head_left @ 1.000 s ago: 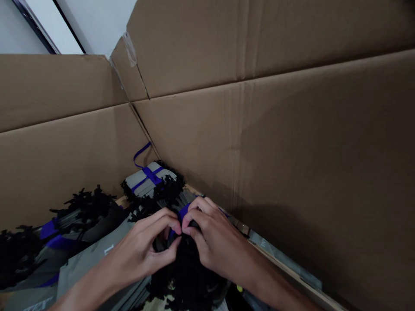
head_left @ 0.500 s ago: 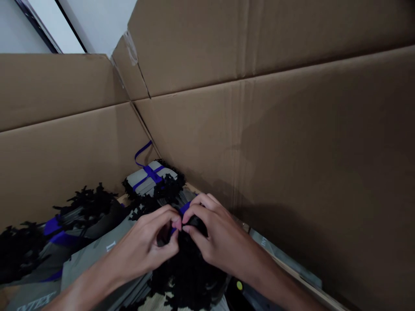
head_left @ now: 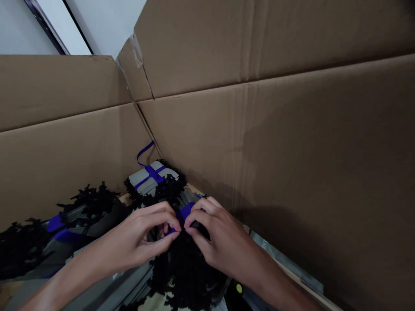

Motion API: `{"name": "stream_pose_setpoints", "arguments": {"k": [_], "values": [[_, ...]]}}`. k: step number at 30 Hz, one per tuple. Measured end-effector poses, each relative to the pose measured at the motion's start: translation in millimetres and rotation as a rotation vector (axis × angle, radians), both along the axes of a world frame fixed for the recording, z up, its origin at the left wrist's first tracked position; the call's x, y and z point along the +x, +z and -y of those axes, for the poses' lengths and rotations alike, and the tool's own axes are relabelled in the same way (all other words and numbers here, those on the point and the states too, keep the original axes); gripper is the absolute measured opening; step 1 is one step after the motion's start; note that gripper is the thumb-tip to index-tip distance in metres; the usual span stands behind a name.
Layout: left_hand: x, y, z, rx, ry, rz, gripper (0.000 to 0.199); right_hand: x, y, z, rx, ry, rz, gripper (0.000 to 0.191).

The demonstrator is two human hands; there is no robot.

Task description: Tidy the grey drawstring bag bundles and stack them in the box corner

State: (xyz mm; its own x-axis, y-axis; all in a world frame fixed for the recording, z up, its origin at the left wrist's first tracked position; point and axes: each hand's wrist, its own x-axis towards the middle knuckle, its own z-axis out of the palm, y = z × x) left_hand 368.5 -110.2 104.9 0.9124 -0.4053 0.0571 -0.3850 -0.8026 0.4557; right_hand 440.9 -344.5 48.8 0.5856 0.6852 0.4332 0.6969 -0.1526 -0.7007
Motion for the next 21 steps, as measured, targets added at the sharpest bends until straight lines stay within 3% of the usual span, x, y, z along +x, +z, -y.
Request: {"name": "stream_pose_setpoints", "arguments": {"k": [10, 16, 21], "values": [[7.7, -3.0, 4.7, 0.002, 0.048, -0.083, 0.013, 0.8, -6.1, -0.4, 0.073, 0.003, -0.001, 0.015], [14.4, 7.5, 11.5, 0.056, 0.069, -0.188, 0.007, 0.2, -12.4, -3.5, 0.134, 0.019, -0.002, 0.015], [20.2, 15.5, 19.5, 0.076, 0.074, -0.243, 0.014, -0.2, -15.6, -3.6, 0.167, 0.018, -0.002, 0.016]]}}
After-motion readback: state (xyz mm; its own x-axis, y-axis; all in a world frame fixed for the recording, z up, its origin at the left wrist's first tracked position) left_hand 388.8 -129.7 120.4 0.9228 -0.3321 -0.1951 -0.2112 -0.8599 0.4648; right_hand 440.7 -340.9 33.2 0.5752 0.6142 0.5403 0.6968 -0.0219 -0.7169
